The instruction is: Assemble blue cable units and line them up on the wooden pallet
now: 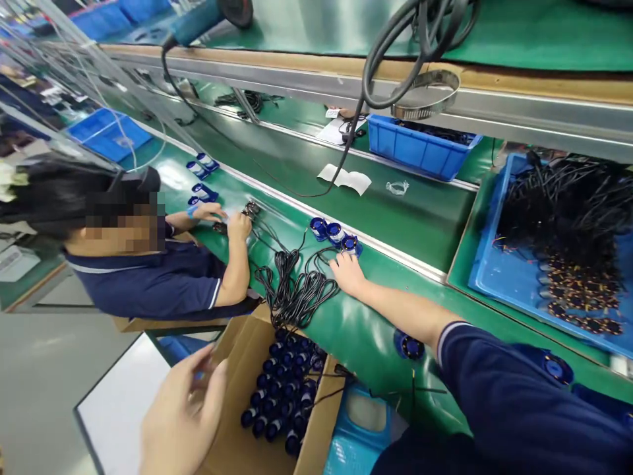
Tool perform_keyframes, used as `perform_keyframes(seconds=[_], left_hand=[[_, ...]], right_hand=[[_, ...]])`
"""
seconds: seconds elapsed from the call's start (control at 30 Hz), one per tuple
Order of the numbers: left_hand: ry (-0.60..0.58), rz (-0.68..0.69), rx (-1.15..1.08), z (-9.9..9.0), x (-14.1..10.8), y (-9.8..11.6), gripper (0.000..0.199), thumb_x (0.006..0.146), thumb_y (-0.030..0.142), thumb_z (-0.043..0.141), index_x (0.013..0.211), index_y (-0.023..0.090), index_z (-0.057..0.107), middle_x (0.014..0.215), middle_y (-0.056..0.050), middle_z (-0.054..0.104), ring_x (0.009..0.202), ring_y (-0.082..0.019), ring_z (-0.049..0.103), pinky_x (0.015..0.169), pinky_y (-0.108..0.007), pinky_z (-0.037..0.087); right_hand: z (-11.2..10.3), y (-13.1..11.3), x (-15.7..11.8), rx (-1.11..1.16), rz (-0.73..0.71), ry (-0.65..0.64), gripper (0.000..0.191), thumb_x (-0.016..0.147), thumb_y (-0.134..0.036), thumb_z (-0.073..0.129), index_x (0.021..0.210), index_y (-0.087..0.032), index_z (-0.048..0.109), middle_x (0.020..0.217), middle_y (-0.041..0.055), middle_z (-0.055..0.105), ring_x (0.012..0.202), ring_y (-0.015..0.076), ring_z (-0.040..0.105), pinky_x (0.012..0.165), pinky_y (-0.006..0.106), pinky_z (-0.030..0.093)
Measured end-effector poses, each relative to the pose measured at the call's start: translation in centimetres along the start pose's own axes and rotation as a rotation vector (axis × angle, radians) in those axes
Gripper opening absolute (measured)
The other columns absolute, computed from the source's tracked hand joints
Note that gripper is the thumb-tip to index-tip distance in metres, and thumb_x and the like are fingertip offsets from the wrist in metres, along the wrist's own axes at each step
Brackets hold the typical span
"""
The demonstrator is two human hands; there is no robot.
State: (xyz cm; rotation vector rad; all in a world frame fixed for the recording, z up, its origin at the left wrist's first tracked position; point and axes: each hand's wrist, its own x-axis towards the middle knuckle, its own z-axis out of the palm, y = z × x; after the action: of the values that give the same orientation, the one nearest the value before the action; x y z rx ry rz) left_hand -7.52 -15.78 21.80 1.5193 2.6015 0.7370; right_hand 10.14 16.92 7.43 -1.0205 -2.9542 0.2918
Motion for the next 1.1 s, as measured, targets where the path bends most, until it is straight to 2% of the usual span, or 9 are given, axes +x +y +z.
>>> perform_keyframes(seconds=[0.1, 0.23, 0.37, 0.47, 0.57, 0.67, 0.87, 0.93, 1.1], left_hand=[[-0.041, 0.166, 0.086, 7.0, 8.4, -0.4, 0.044, 0.099, 0.040, 0.042, 0.135, 0.017, 0.051, 0.127, -0.019, 0.059, 0.121, -0.034, 0.059, 0.105, -0.053, 0.052], [-0.178, 0.293, 0.292, 15.7, 18.9, 0.9, 0.053, 0.093, 0.025, 0.047, 0.144, 0.011, 0.048, 0.153, -0.025, 0.038, 0.144, -0.039, 0.037, 0.113, -0.054, 0.043], [-0.243, 0.327, 0.309, 22.2, 26.3, 4.7, 0.068, 0.087, 0.019, 0.057, 0.152, 0.014, 0.040, 0.166, -0.024, 0.016, 0.152, -0.041, 0.024, 0.118, -0.054, 0.036], [-0.323, 0.278, 0.240, 25.5, 29.0, 7.1, 0.077, 0.085, 0.025, 0.065, 0.155, 0.016, 0.035, 0.168, -0.022, 0.009, 0.151, -0.042, 0.024, 0.118, -0.053, 0.036], [-0.416, 0.274, 0.217, 27.2, 29.7, 7.9, 0.075, 0.085, 0.037, 0.069, 0.151, 0.016, 0.041, 0.163, -0.021, 0.026, 0.149, -0.042, 0.028, 0.118, -0.057, 0.035], [-0.353, 0.295, 0.215, 27.6, 29.5, 8.1, 0.067, 0.086, 0.053, 0.067, 0.141, 0.017, 0.052, 0.150, -0.020, 0.044, 0.144, -0.041, 0.034, 0.115, -0.059, 0.037], [-0.372, 0.260, 0.235, 27.9, 30.1, 9.3, 0.067, 0.090, 0.054, 0.064, 0.148, 0.025, 0.048, 0.143, -0.020, 0.044, 0.144, -0.041, 0.030, 0.112, -0.061, 0.037], [-0.398, 0.279, 0.252, 27.8, 30.3, 9.6, 0.068, 0.092, 0.052, 0.064, 0.153, 0.032, 0.043, 0.142, -0.020, 0.042, 0.141, -0.040, 0.035, 0.107, -0.060, 0.042], [-0.429, 0.427, 0.301, 26.7, 30.8, 8.6, 0.070, 0.093, 0.040, 0.064, 0.156, 0.040, 0.035, 0.140, -0.018, 0.044, 0.130, -0.037, 0.045, 0.098, -0.053, 0.051]], right_hand=[[-0.3, 2.9, -2.9, 0.010, -0.071, 0.000, 0.038, 0.091, -0.013, 0.052, 0.128, -0.011, 0.059, 0.147, 0.0234, 0.042, 0.121, 0.0339, 0.043, 0.100, 0.049, 0.038], [-0.6, 7.6, -5.7, 0.047, -0.161, 0.038, 0.063, 0.078, -0.012, 0.063, 0.140, -0.008, 0.050, 0.154, 0.0257, 0.033, 0.124, 0.0354, 0.042, 0.104, 0.052, 0.038], [-0.4, 11.0, -6.3, -0.009, -0.238, 0.034, 0.030, 0.083, -0.017, 0.063, 0.113, -0.013, 0.066, 0.148, 0.0207, 0.043, 0.123, 0.0334, 0.044, 0.104, 0.052, 0.039], [-0.2, 12.1, -6.1, -0.051, -0.208, 0.072, 0.019, 0.090, -0.018, 0.060, 0.106, -0.017, 0.069, 0.140, 0.0183, 0.052, 0.118, 0.0320, 0.048, 0.099, 0.050, 0.042], [-0.3, 12.1, -5.5, -0.060, -0.145, 0.104, 0.045, 0.089, -0.015, 0.059, 0.134, -0.019, 0.060, 0.142, 0.0207, 0.050, 0.118, 0.0334, 0.050, 0.098, 0.050, 0.042], [-0.4, 11.3, -3.5, -0.062, -0.121, 0.080, 0.065, 0.089, -0.015, 0.062, 0.151, -0.025, 0.046, 0.152, 0.0223, 0.041, 0.118, 0.0349, 0.052, 0.096, 0.049, 0.041], [-0.4, 9.5, 1.1, -0.085, -0.102, 0.015, 0.034, 0.098, -0.021, 0.053, 0.131, -0.017, 0.062, 0.142, 0.0231, 0.051, 0.105, 0.0293, 0.058, 0.091, 0.043, 0.043], [-0.6, 10.0, 0.6, -0.106, -0.113, -0.010, 0.027, 0.099, -0.019, 0.051, 0.121, -0.017, 0.066, 0.132, 0.0207, 0.057, 0.100, 0.0282, 0.058, 0.087, 0.042, 0.043], [-1.3, 11.9, -4.0, -0.118, -0.220, -0.050, 0.020, 0.093, -0.013, 0.056, 0.108, -0.020, 0.067, 0.117, 0.0157, 0.062, 0.094, 0.0264, 0.056, 0.082, 0.041, 0.043]])
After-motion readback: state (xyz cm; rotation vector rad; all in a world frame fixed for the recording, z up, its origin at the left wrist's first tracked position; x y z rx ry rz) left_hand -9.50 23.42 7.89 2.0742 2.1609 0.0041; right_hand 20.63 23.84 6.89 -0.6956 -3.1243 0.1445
